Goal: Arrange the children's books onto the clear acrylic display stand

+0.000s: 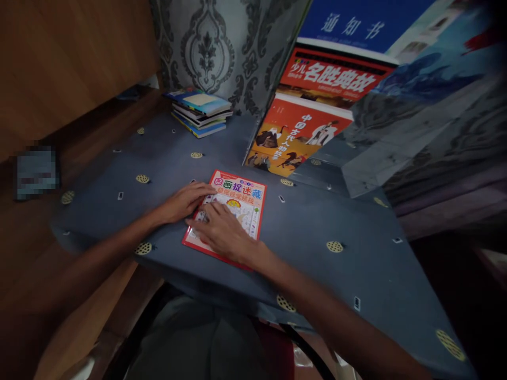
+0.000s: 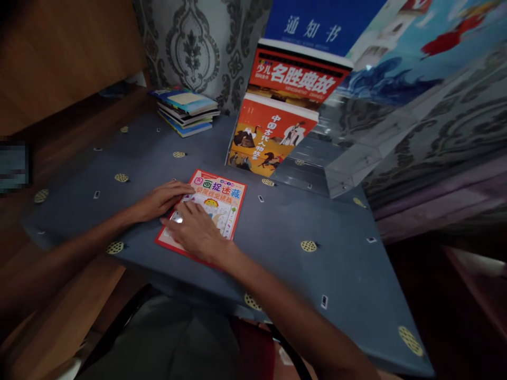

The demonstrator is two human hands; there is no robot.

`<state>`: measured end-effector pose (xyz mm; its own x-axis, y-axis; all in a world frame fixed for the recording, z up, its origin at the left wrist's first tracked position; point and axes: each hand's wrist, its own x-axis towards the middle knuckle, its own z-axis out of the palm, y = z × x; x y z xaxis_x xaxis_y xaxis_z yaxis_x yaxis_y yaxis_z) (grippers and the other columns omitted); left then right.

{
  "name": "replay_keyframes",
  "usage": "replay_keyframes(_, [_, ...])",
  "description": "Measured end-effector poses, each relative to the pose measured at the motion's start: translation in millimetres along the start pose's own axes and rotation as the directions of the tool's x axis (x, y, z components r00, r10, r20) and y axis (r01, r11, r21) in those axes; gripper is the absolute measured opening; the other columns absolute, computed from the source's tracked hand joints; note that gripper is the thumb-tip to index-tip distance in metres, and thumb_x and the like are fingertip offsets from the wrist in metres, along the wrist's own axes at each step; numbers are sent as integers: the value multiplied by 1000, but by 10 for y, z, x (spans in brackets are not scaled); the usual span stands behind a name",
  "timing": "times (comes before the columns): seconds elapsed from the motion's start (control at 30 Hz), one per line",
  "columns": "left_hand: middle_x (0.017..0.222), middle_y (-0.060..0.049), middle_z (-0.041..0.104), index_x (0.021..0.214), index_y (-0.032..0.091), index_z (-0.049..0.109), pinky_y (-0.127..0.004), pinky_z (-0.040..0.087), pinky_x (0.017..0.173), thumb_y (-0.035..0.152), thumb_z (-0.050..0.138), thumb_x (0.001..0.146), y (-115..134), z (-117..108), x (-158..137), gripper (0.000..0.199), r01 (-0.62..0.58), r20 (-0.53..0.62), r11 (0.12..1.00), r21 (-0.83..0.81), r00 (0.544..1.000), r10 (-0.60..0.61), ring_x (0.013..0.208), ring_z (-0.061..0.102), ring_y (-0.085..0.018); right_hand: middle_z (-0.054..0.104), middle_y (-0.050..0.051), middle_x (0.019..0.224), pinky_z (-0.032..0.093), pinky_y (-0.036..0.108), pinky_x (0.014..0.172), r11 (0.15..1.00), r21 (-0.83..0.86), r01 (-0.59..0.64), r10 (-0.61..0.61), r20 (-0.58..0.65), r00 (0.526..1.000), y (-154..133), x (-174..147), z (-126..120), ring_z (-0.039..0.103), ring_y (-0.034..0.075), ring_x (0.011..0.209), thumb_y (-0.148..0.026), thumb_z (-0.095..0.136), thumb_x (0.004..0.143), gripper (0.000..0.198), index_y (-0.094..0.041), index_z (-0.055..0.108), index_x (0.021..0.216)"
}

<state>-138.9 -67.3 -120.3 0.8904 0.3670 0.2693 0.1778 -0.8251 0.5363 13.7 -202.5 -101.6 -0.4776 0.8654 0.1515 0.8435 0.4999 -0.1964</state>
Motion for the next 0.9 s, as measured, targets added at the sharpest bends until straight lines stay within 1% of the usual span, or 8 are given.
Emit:
replay_keyframes(0.1, [134, -8, 64, 132, 27, 60, -47, 41, 110, 15, 36, 99, -22, 10, -10, 42, -10, 4, 1000, 9, 1000, 10, 128, 56, -19, 56, 10, 118, 45, 44, 97, 990, 67, 128, -131, 33, 991, -111, -35, -1, 46, 25, 110, -40, 42, 105, 37, -32, 61, 136])
replay_keyframes(0.23, [135, -8, 63, 130, 25, 62, -45, 42, 109, 16, 38, 100, -22, 21, -14, 39, -15, 5, 999, 49, 1000, 15, 128, 56, -19, 56, 8, 117, 44, 43, 99, 978, 107, 179, -188, 79, 979, -96, -139, -63, 47, 24, 110, -43, 44, 104, 36, -37, 62, 135])
replay_keyframes(0.33, [137, -8, 63, 129, 25, 62, -45, 43, 107, 17, 40, 99, 6, 10, -14, 38, -9, 15, 996, 92, 1000, 7, 128, 56, -20, 55, 9, 126, 42, 45, 102, 968, 142, 205, -218, 86, 972, -51, -234, -115, 46, 25, 114, -43, 47, 103, 35, -37, 64, 133])
replay_keyframes(0.5, [138, -8, 63, 129, 25, 62, -47, 40, 109, 19, 40, 100, 26, -11, -10, 37, -6, 28, 994, 108, 1000, 3, 127, 56, -20, 53, 9, 138, 40, 48, 108, 961, 204, 185, -203, 67, 977, -7, -451, -171, 43, 26, 123, -41, 50, 102, 33, -35, 68, 128])
replay_keyframes(0.6, [137, -9, 63, 129, 24, 62, -47, 42, 108, 20, 39, 100, 18, -9, -7, 37, -8, 24, 995, 97, 1000, 6, 127, 57, -21, 50, 9, 145, 38, 50, 111, 958, 244, 150, -169, 59, 984, 27, -618, -190, 40, 26, 130, -40, 52, 101, 32, -33, 68, 128])
replay_keyframes(0.7, [136, -9, 63, 129, 25, 63, -46, 43, 106, 21, 39, 101, 10, 5, -8, 37, 0, 13, 995, 98, 1000, -1, 126, 58, -21, 48, 10, 148, 40, 52, 111, 956, 271, 113, -133, 55, 990, 68, -792, -201, 37, 27, 136, -38, 55, 100, 31, -32, 69, 127])
replay_keyframes(0.77, [135, -7, 64, 129, 26, 62, -48, 42, 108, 21, 38, 102, 3, 16, -14, 37, 1, 2, 995, 103, 1000, -1, 126, 58, -21, 48, 11, 149, 41, 53, 111, 953, 290, 87, -110, 63, 992, 91, -900, -210, 35, 28, 139, -37, 56, 99, 30, -32, 70, 125])
replay_keyframes(0.9, [136, -7, 64, 129, 27, 62, -49, 41, 110, 23, 38, 103, -18, 38, -29, 36, -14, -13, 993, 120, 1000, 15, 127, 57, -20, 45, 11, 151, 42, 54, 111, 948, 317, 25, -52, 76, 996, 118, -1091, -245, 33, 28, 141, -36, 58, 99, 30, -31, 70, 126])
